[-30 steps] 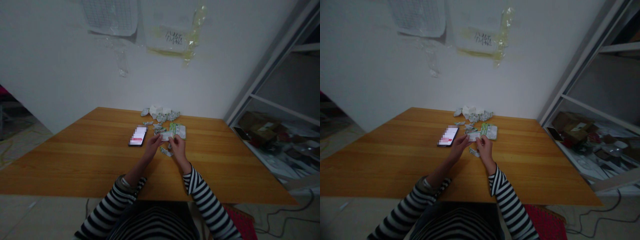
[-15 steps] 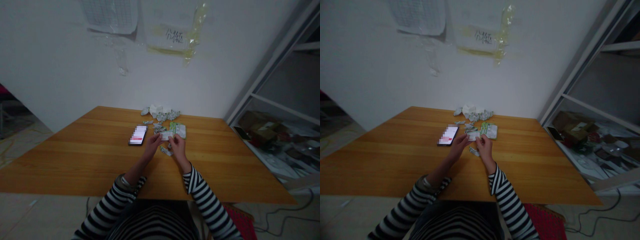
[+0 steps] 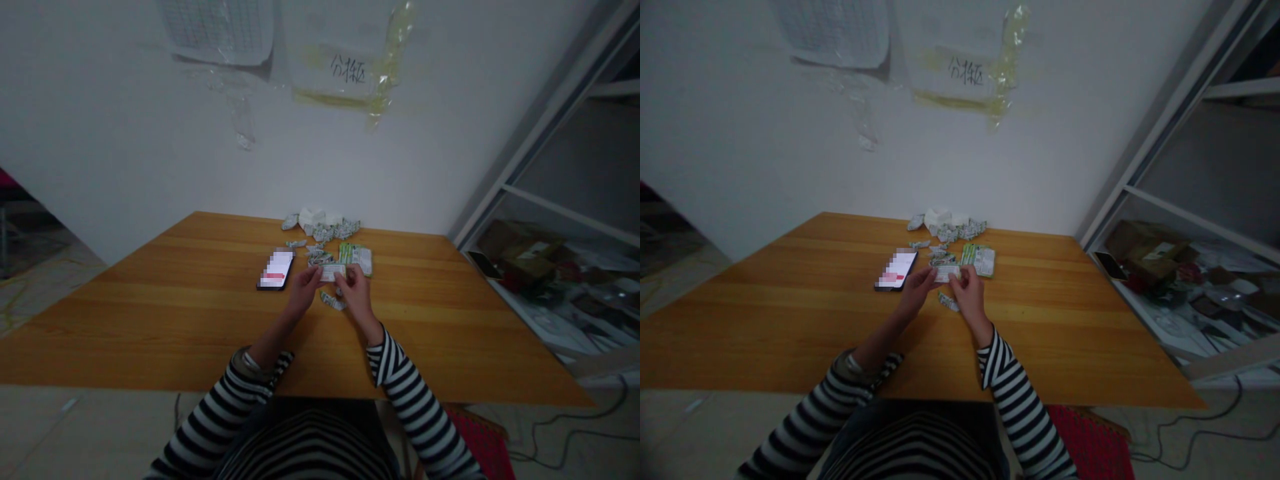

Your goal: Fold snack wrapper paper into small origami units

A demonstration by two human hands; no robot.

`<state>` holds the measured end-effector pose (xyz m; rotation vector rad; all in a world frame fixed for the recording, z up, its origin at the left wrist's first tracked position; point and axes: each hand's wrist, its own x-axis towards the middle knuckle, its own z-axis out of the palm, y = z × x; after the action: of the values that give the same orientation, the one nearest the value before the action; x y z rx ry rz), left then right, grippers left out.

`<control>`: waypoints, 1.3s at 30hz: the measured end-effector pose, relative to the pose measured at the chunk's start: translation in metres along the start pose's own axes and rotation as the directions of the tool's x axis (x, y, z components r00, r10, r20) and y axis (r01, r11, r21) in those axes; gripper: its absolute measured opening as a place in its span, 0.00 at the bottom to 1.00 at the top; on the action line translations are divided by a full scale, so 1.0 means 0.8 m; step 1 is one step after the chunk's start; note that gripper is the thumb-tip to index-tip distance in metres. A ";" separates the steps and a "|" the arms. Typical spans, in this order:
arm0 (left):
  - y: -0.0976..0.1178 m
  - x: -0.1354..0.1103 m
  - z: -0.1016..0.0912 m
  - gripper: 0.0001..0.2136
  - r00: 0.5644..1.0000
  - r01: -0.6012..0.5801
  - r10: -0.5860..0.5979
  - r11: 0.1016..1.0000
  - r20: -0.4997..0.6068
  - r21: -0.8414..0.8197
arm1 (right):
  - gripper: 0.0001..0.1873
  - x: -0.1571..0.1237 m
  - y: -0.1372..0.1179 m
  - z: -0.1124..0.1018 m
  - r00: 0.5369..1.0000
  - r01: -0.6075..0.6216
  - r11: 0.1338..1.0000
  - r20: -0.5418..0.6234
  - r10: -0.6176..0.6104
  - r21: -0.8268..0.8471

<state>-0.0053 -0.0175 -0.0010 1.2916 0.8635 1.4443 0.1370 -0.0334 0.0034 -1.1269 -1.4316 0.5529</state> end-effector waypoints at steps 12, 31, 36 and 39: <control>0.005 0.001 -0.015 0.12 0.966 -0.113 0.041 0.956 0.255 0.272 | 0.16 0.002 0.004 -0.033 0.829 0.400 0.813 0.546 -0.123 -0.423; 0.020 0.003 -0.010 0.13 0.993 -0.001 -0.005 0.999 0.121 0.054 | 0.25 0.005 0.002 -0.033 0.926 0.347 0.818 0.306 -0.221 -0.459; 0.024 0.002 -0.008 0.14 0.998 0.013 -0.016 0.998 0.054 0.055 | 0.26 0.006 0.004 -0.030 0.946 0.297 0.850 0.258 -0.199 -0.436; 0.024 0.002 -0.006 0.17 1.000 0.004 -0.004 1.000 0.000 0.019 | 0.27 0.006 0.006 -0.028 0.952 0.276 0.863 0.245 -0.185 -0.423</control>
<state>-0.0139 -0.0204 0.0168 1.3034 0.8813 1.4361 0.1606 -0.0332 0.0064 -1.2600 -1.9062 0.1566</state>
